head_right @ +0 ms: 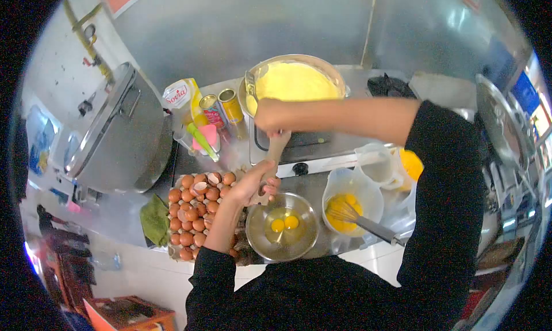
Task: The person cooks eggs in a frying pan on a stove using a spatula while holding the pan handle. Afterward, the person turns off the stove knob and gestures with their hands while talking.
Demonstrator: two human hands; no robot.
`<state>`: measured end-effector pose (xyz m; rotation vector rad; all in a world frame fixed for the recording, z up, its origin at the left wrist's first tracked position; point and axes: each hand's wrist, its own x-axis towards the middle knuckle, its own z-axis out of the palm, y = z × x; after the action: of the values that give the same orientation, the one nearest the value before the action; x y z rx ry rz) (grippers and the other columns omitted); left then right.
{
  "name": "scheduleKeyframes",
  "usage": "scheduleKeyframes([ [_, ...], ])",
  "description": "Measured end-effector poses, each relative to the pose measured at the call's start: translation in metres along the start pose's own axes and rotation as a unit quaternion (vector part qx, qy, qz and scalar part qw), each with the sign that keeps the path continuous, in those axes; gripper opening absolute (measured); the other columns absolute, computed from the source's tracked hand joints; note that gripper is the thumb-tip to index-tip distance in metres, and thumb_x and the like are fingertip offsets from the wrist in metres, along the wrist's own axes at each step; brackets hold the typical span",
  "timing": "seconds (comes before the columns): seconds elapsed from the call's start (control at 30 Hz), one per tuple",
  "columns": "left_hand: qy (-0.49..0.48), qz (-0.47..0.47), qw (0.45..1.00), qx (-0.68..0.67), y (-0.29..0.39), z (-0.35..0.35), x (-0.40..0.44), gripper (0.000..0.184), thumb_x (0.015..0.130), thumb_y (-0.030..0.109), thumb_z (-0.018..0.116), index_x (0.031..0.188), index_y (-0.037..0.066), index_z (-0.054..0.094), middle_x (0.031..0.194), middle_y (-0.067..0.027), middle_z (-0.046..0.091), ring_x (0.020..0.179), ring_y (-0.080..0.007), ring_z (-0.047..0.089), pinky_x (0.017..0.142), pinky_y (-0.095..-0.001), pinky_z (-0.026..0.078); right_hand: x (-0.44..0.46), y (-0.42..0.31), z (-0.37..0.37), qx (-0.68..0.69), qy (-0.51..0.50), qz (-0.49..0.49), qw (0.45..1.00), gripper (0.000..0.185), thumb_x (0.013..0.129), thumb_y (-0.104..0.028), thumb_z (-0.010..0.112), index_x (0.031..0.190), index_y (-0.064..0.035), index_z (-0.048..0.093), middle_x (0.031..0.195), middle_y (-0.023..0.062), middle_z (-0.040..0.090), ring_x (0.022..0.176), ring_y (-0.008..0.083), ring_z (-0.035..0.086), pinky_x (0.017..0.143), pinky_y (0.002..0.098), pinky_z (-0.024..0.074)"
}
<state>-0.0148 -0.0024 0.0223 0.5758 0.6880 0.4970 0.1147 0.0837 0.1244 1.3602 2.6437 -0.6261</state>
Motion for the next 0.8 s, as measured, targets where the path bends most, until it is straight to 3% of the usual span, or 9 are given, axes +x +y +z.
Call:
scheduleKeyframes([
  [0.2, -0.025, 0.017, 0.999, 0.013, -0.001, -0.003, 0.001, 0.019, 0.084, 0.028, 0.041, 0.088, 0.017, 0.025, 0.063, 0.0010, 0.038, 0.047, -0.0070, 0.038, 0.045, -0.0237, 0.040, 0.063, 0.048, 0.007, 0.169, 0.037, 0.128, 0.977, 0.013, 0.063, 0.000, 0.050, 0.050, 0.0016, 0.051, 0.046, 0.0106, 0.051, 0.039, 0.0164, 0.050, 0.035, 0.0295, 0.0359],
  [0.3, -0.051, 0.021, 0.998, 0.004, -0.004, -0.009, 0.006, 0.020, 0.084, 0.027, 0.041, 0.089, 0.016, 0.025, 0.063, 0.0001, 0.038, 0.047, -0.0073, 0.038, 0.044, -0.0233, 0.040, 0.006, -0.018, -0.001, 0.129, 0.043, 0.086, 0.987, 0.016, 0.065, -0.001, 0.048, 0.050, 0.0019, 0.049, 0.046, 0.0098, 0.049, 0.038, 0.0168, 0.048, 0.034, 0.0301, 0.0346],
  [0.43, -0.003, 0.031, 0.999, 0.028, -0.006, -0.008, 0.007, 0.019, 0.084, 0.026, 0.040, 0.089, 0.015, 0.025, 0.063, -0.0008, 0.039, 0.047, -0.0076, 0.039, 0.044, -0.0230, 0.041, 0.059, 0.072, 0.028, 0.396, -0.009, -0.116, 0.911, 0.017, 0.052, -0.005, 0.059, 0.040, -0.0023, 0.048, 0.042, 0.0090, 0.049, 0.047, 0.0145, 0.055, 0.041, 0.0270, 0.0387],
  [0.5, -0.002, 0.032, 0.999, 0.024, -0.004, -0.006, 0.004, 0.019, 0.084, 0.025, 0.040, 0.090, 0.015, 0.026, 0.063, -0.0014, 0.039, 0.047, -0.0078, 0.040, 0.044, -0.0234, 0.041, 0.062, 0.065, 0.015, 0.286, 0.028, 0.051, 0.957, 0.020, 0.058, 0.003, 0.055, 0.044, -0.0044, 0.043, 0.042, 0.0050, 0.042, 0.034, 0.0124, 0.041, 0.032, 0.0257, 0.0285],
  [0.53, -0.016, 0.029, 0.999, 0.023, -0.004, -0.007, 0.004, 0.019, 0.084, 0.025, 0.040, 0.089, 0.015, 0.026, 0.063, -0.0016, 0.040, 0.047, -0.0079, 0.040, 0.044, -0.0237, 0.041, 0.055, 0.054, 0.021, 0.309, 0.038, -0.091, 0.946, 0.020, 0.059, 0.003, 0.055, 0.045, -0.0041, 0.043, 0.042, 0.0053, 0.042, 0.035, 0.0118, 0.041, 0.031, 0.0258, 0.0281],
  [0.6, -0.045, 0.030, 0.998, 0.013, -0.004, -0.009, 0.007, 0.019, 0.084, 0.025, 0.040, 0.089, 0.014, 0.026, 0.063, -0.0021, 0.041, 0.047, -0.0081, 0.040, 0.044, -0.0241, 0.041, 0.036, 0.021, 0.026, 0.472, -0.055, -0.071, 0.877, 0.012, 0.060, 0.003, 0.053, 0.051, -0.0009, 0.047, 0.044, 0.0077, 0.043, 0.036, 0.0123, 0.041, 0.032, 0.0270, 0.0295],
  [0.67, -0.040, 0.046, 0.998, 0.018, -0.003, -0.010, 0.008, 0.019, 0.084, 0.025, 0.040, 0.089, 0.014, 0.026, 0.064, -0.0026, 0.042, 0.047, -0.0083, 0.041, 0.045, -0.0248, 0.042, 0.054, 0.018, 0.039, 0.170, 0.039, -0.368, 0.913, 0.012, 0.064, 0.004, 0.048, 0.053, -0.0013, 0.046, 0.046, 0.0080, 0.043, 0.038, 0.0142, 0.044, 0.033, 0.0266, 0.0321],
  [0.73, -0.039, 0.054, 0.997, 0.025, -0.008, -0.013, 0.008, 0.019, 0.084, 0.025, 0.040, 0.090, 0.014, 0.026, 0.064, -0.0031, 0.042, 0.047, -0.0086, 0.041, 0.045, -0.0254, 0.042, 0.060, 0.009, 0.045, 0.375, 0.036, -0.165, 0.911, 0.011, 0.065, 0.005, 0.045, 0.056, -0.0016, 0.045, 0.048, 0.0085, 0.044, 0.039, 0.0146, 0.045, 0.034, 0.0259, 0.0348],
  [0.8, -0.050, 0.071, 0.995, 0.041, -0.009, -0.016, 0.010, 0.019, 0.084, 0.025, 0.040, 0.090, 0.014, 0.026, 0.064, -0.0035, 0.042, 0.047, -0.0090, 0.041, 0.046, -0.0259, 0.042, 0.070, 0.002, 0.032, 0.443, 0.057, -0.046, 0.894, 0.009, 0.066, 0.006, 0.043, 0.061, -0.0009, 0.045, 0.050, 0.0091, 0.045, 0.040, 0.0147, 0.046, 0.036, 0.0258, 0.0379],
])
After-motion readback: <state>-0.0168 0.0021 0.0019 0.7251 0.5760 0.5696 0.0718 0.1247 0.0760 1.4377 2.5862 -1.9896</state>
